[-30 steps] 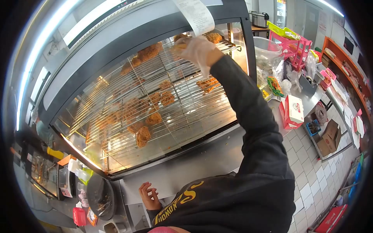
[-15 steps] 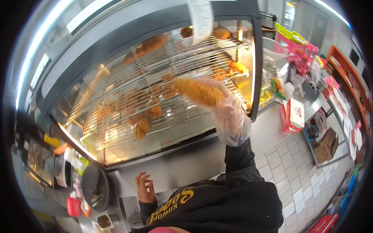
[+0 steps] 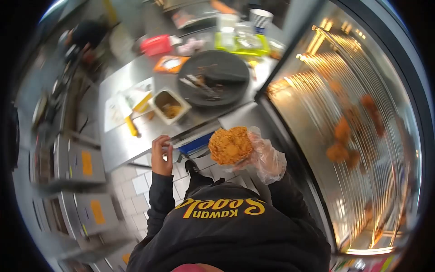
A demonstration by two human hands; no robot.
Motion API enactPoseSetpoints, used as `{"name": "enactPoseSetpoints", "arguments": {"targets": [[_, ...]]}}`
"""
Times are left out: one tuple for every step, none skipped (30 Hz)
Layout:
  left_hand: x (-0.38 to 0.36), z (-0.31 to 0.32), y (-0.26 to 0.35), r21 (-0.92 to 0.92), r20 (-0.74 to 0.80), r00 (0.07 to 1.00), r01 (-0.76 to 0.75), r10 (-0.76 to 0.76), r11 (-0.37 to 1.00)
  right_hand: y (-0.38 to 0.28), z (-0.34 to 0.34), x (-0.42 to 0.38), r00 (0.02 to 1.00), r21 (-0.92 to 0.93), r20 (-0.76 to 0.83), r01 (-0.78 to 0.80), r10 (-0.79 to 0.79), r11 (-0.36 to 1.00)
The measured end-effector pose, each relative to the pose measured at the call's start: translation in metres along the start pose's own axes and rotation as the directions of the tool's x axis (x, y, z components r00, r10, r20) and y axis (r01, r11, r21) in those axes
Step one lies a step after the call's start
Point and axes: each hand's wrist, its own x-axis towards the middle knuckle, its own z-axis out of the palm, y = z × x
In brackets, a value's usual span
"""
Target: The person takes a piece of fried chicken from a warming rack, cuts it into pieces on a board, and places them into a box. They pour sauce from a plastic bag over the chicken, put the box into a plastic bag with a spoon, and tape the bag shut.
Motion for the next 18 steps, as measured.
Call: {"name": "enactPoseSetpoints", "arguments": {"targets": [[0.0, -0.017, -0.024, -0.007, -0.113, 0.99, 0.08, -0.08, 0.997, 0.005, 0.009, 0.024, 0.998, -0.063, 0.045, -0.03, 0.032, 0.998], [-0.032, -0.025, 0.006, 0.025, -0.195, 0.972, 0.141, -0.133, 0.99, -0.001, -0.002, -0.009, 0.994, -0.069, 0.094, -0.041, 0.047, 0.997], [-0.008, -0.054, -0.052, 0.046, -0.279, 0.941, 0.212, -0.191, 0.976, 0.011, 0.032, 0.054, 0.995, -0.214, 0.087, -0.024, 0.044, 0.977], [-0.005, -0.067, -0.067, 0.047, -0.334, 0.9, 0.314, -0.281, 0.948, 0.015, 0.04, 0.081, 0.992, -0.231, 0.1, -0.053, 0.078, 0.972], [-0.002, -0.084, -0.085, 0.005, -0.381, 0.855, 0.382, -0.351, 0.924, 0.021, 0.051, 0.111, 0.985, -0.259, 0.101, -0.108, 0.138, 0.96], [-0.001, -0.099, -0.105, -0.037, -0.421, 0.807, 0.441, -0.414, 0.897, 0.026, 0.063, 0.137, 0.976, -0.285, 0.099, -0.158, 0.193, 0.945], [0.0, -0.112, -0.122, -0.031, -0.458, 0.78, 0.466, -0.427, 0.884, 0.023, 0.087, 0.16, 0.976, -0.359, 0.153, -0.09, 0.154, 0.929], [0.001, -0.122, -0.139, -0.024, -0.47, 0.769, 0.479, -0.432, 0.878, 0.021, 0.105, 0.184, 0.971, -0.357, 0.166, -0.102, 0.17, 0.928], [0.005, -0.132, -0.156, 0.024, -0.47, 0.776, 0.487, -0.42, 0.873, 0.02, 0.122, 0.208, 0.97, -0.402, 0.193, -0.058, 0.147, 0.914], [0.009, -0.141, -0.173, 0.07, -0.465, 0.784, 0.494, -0.41, 0.866, 0.02, 0.137, 0.233, 0.968, -0.446, 0.219, -0.013, 0.123, 0.895], [0.018, -0.142, -0.189, 0.106, -0.474, 0.818, 0.42, -0.325, 0.901, 0.017, 0.155, 0.256, 0.966, -0.444, 0.22, -0.021, 0.132, 0.896], [0.027, -0.142, -0.206, 0.067, -0.424, 0.824, 0.443, -0.376, 0.894, 0.014, 0.172, 0.281, 0.969, -0.435, 0.217, -0.015, 0.121, 0.9], [0.041, -0.138, -0.224, 0.074, -0.399, 0.87, 0.346, -0.29, 0.935, 0.014, 0.185, 0.304, 0.971, -0.426, 0.213, -0.009, 0.11, 0.905], [0.054, -0.133, -0.241, 0.097, -0.347, 0.86, 0.43, -0.375, 0.898, 0.016, 0.194, 0.325, 0.97, -0.425, 0.213, -0.018, 0.119, 0.905], [0.07, -0.126, -0.251, 0.125, -0.311, 0.828, 0.522, -0.466, 0.844, 0.018, 0.201, 0.346, 0.975, -0.406, 0.215, 0.045, 0.047, 0.913], [0.081, -0.117, -0.277, 0.294, -0.342, 0.902, 0.37, -0.265, 0.881, 0.02, 0.207, 0.362, 0.977, -0.385, 0.213, 0.108, -0.025, 0.916], [0.105, -0.12, -0.262, 0.275, -0.23, 0.847, 0.529, -0.479, 0.803, 0.021, 0.211, 0.376, 0.979, -0.385, 0.205, 0.099, -0.019, 0.918], [0.117, -0.117, -0.267, 0.34, -0.139, 0.842, 0.535, -0.521, 0.773, 0.021, 0.213, 0.386, 0.982, -0.439, 0.187, 0.099, -0.017, 0.893]]}}
